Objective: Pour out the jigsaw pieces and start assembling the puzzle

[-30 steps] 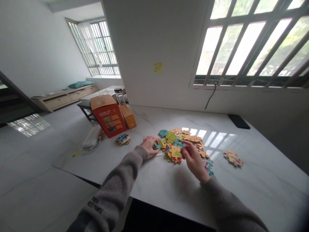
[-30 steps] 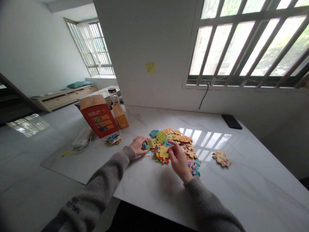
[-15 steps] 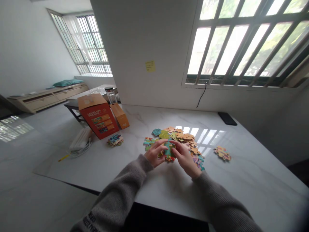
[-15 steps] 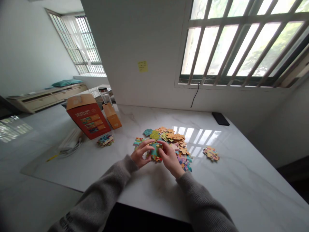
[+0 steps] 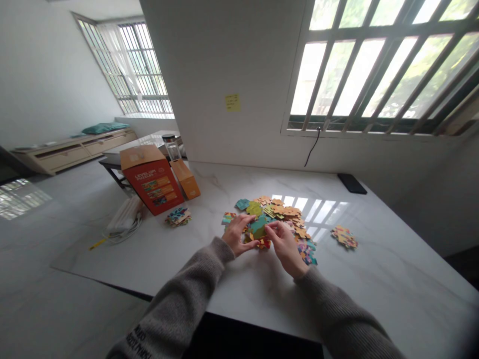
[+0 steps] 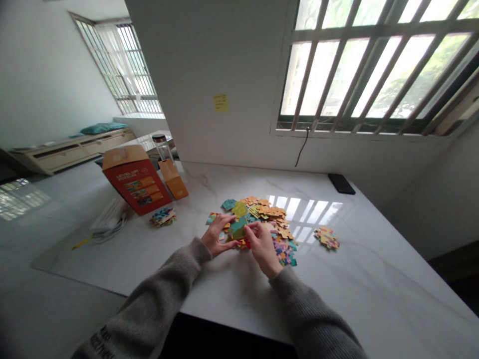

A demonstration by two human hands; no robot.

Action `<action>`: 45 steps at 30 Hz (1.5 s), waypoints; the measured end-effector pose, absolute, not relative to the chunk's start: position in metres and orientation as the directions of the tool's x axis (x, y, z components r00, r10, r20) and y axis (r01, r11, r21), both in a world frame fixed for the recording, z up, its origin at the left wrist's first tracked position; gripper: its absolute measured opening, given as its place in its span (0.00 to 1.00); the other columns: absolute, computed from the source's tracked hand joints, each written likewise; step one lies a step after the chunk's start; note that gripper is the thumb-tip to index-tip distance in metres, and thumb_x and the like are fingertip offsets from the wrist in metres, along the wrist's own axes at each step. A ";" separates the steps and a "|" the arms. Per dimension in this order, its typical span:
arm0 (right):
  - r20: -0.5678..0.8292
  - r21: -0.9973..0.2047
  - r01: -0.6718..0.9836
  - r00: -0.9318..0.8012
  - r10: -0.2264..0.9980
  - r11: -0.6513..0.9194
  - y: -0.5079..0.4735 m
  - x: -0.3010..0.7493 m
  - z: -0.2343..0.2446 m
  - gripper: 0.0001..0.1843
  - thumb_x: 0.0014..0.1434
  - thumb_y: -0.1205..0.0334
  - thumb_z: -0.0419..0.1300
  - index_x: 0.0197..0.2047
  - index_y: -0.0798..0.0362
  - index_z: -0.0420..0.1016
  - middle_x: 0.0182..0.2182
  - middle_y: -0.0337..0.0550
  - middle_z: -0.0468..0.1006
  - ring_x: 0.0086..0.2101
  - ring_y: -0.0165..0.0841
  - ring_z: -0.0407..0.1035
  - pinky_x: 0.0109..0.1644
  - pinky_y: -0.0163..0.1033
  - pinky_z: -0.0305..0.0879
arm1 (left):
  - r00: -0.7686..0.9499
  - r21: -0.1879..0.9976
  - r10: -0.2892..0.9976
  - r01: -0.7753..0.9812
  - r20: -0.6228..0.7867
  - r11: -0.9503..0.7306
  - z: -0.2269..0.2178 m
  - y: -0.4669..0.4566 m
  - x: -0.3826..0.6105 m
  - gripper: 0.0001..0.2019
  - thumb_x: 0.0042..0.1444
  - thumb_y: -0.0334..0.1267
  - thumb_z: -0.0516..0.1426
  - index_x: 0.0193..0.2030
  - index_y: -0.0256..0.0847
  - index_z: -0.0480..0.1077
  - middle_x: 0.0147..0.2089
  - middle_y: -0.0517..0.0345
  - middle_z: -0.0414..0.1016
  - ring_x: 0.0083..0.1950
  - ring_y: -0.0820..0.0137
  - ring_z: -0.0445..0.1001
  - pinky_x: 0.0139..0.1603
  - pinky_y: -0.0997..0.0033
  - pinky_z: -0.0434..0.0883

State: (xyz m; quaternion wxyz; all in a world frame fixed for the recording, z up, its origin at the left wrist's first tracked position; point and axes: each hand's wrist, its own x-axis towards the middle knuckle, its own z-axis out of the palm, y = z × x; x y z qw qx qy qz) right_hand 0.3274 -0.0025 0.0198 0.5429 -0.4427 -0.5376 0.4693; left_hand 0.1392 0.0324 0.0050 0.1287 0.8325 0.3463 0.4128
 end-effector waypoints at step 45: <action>0.329 -0.906 0.201 -0.217 0.919 0.372 -0.005 0.334 0.013 0.15 0.67 0.57 0.51 0.54 0.51 0.65 0.31 0.40 0.72 0.30 0.31 0.68 0.36 0.38 0.68 | 0.243 0.365 0.950 0.881 0.197 -0.301 -0.008 0.085 0.078 0.25 0.53 0.40 0.56 0.60 0.45 0.67 0.53 0.50 0.70 0.56 0.57 0.65 0.58 0.56 0.62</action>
